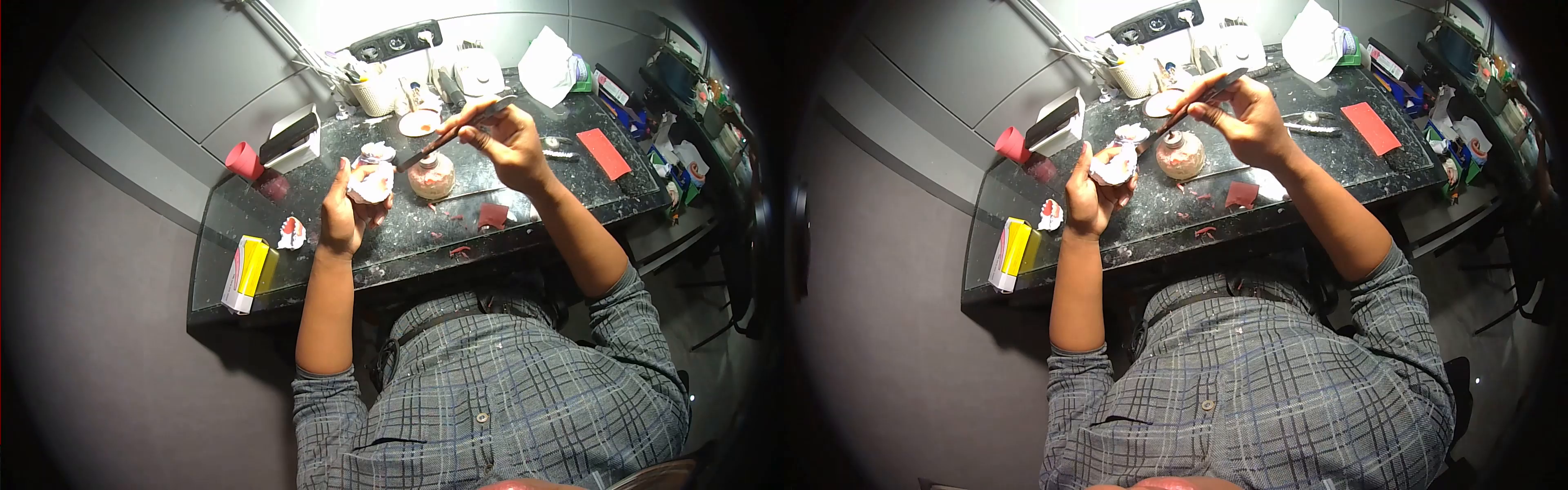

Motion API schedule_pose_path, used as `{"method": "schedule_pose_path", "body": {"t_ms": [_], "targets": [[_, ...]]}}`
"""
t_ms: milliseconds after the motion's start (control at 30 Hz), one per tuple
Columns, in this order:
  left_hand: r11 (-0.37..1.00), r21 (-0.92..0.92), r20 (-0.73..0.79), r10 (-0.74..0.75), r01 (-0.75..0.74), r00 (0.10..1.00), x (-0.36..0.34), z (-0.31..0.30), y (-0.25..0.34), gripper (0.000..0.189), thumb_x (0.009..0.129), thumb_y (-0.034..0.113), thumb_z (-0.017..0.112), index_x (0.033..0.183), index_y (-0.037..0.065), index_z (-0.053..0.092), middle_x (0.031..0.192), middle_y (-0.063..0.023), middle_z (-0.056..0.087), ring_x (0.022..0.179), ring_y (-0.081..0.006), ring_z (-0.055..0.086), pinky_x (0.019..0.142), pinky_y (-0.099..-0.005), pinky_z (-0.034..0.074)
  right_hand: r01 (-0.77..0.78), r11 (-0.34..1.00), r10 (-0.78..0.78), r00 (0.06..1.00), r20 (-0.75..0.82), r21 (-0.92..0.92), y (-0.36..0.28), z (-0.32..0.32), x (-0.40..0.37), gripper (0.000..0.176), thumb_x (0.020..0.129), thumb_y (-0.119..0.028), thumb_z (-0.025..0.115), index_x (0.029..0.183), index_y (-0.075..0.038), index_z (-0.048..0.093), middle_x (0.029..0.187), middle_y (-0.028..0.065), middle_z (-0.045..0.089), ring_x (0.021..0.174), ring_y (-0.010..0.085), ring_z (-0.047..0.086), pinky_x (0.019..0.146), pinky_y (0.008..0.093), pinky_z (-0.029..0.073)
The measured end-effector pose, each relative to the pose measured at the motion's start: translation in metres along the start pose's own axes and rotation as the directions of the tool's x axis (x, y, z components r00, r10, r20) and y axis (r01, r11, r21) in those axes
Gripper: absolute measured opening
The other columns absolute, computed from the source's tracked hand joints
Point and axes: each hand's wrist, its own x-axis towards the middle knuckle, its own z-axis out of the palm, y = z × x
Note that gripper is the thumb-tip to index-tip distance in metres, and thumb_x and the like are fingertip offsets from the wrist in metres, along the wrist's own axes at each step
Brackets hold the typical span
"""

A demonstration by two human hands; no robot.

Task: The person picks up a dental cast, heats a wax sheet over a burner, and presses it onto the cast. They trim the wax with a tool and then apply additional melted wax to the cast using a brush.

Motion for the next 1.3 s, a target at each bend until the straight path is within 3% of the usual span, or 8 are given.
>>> {"method": "schedule_pose_path", "body": {"t_ms": [233,267,500,633,700,833,1100,1300], "targets": [[0.999,0.03,-0.042,-0.022,0.023,0.999,-0.001,0.006,0.002,0.071,0.106,0.062,0.025,0.11,0.001,0.063,0.077,-0.0113,0.066,0.057,-0.0147,0.058,0.05,-0.0267,0.043,0.085,0.991,-0.094,0.992,0.085,0.101,0.007,0.017,-0.002,0.015,0.093,0.006,0.067,0.107,0.001,0.062,0.106,0.0123,0.072,0.107,0.021,0.069,0.096,0.0346,0.054],[0.999,0.039,-0.039,-0.027,0.028,0.999,-0.001,0.006,0.001,0.072,0.106,0.062,0.025,0.11,0.001,0.063,0.076,-0.011,0.066,0.057,-0.0145,0.057,0.05,-0.0267,0.043,0.097,0.991,-0.107,0.986,0.124,0.088,0.009,0.016,-0.002,0.02,0.092,0.015,0.06,0.107,0.002,0.059,0.107,0.016,0.069,0.111,0.0286,0.068,0.099,0.042,0.056],[0.998,0.054,-0.03,-0.021,0.023,0.999,-0.002,0.007,0.002,0.074,0.106,0.063,0.025,0.112,0.001,0.064,0.076,-0.0104,0.066,0.055,-0.0139,0.057,0.049,-0.0262,0.042,0.046,0.999,-0.042,0.984,0.175,-0.02,-0.001,0.017,-0.002,0.019,0.091,0.015,0.062,0.105,0.003,0.06,0.106,0.0167,0.069,0.111,0.0277,0.068,0.099,0.0416,0.055],[0.998,0.057,-0.035,-0.037,0.039,0.999,-0.001,0.005,0.001,0.076,0.105,0.065,0.025,0.114,0.001,0.065,0.076,-0.0094,0.066,0.055,-0.0135,0.056,0.048,-0.0261,0.042,0.106,0.986,-0.111,0.993,-0.033,-0.126,-0.002,0.006,0.004,0.011,0.093,0.004,0.067,0.104,0.0,0.065,0.099,0.0107,0.075,0.097,0.0174,0.071,0.086,0.028,0.055],[0.998,0.056,-0.028,-0.034,0.036,0.999,-0.001,0.004,0.001,0.077,0.104,0.066,0.025,0.115,0.001,0.065,0.076,-0.009,0.066,0.055,-0.0133,0.056,0.048,-0.026,0.042,-0.073,0.991,0.044,0.969,-0.241,-0.109,0.001,-0.003,0.005,0.008,0.095,-0.002,0.067,0.103,0.0,0.066,0.098,0.0102,0.075,0.095,0.0159,0.071,0.085,0.0277,0.055],[0.997,0.053,-0.022,-0.053,0.054,0.998,-0.002,0.007,0.004,0.08,0.103,0.068,0.026,0.117,0.0,0.065,0.077,-0.0076,0.066,0.059,-0.013,0.059,0.048,-0.0254,0.042,-0.225,0.962,0.153,0.912,-0.382,-0.154,0.008,-0.015,0.008,0.009,0.096,-0.006,0.068,0.101,0.002,0.068,0.097,0.0096,0.076,0.092,0.0134,0.07,0.084,0.0262,0.054],[0.997,0.054,-0.023,-0.055,0.057,0.998,-0.001,0.007,0.004,0.082,0.102,0.069,0.026,0.117,-0.002,0.065,0.079,-0.0073,0.066,0.063,-0.0131,0.062,0.048,-0.0252,0.042,-0.209,0.966,0.135,0.911,-0.39,-0.154,0.007,-0.016,0.008,0.012,0.096,-0.009,0.07,0.103,0.001,0.07,0.097,0.0089,0.076,0.086,0.0101,0.068,0.078,0.0258,0.053],[0.996,0.071,-0.027,-0.046,0.048,0.999,-0.001,0.004,0.002,0.086,0.102,0.068,0.027,0.12,-0.007,0.062,0.077,-0.0092,0.065,0.062,-0.0132,0.059,0.046,-0.0248,0.04,-0.332,0.943,0.311,0.886,-0.343,-0.003,0.02,-0.03,0.005,0.017,0.094,-0.012,0.074,0.103,0.001,0.069,0.092,0.0065,0.075,0.077,0.0094,0.063,0.071,0.025,0.05]]}}
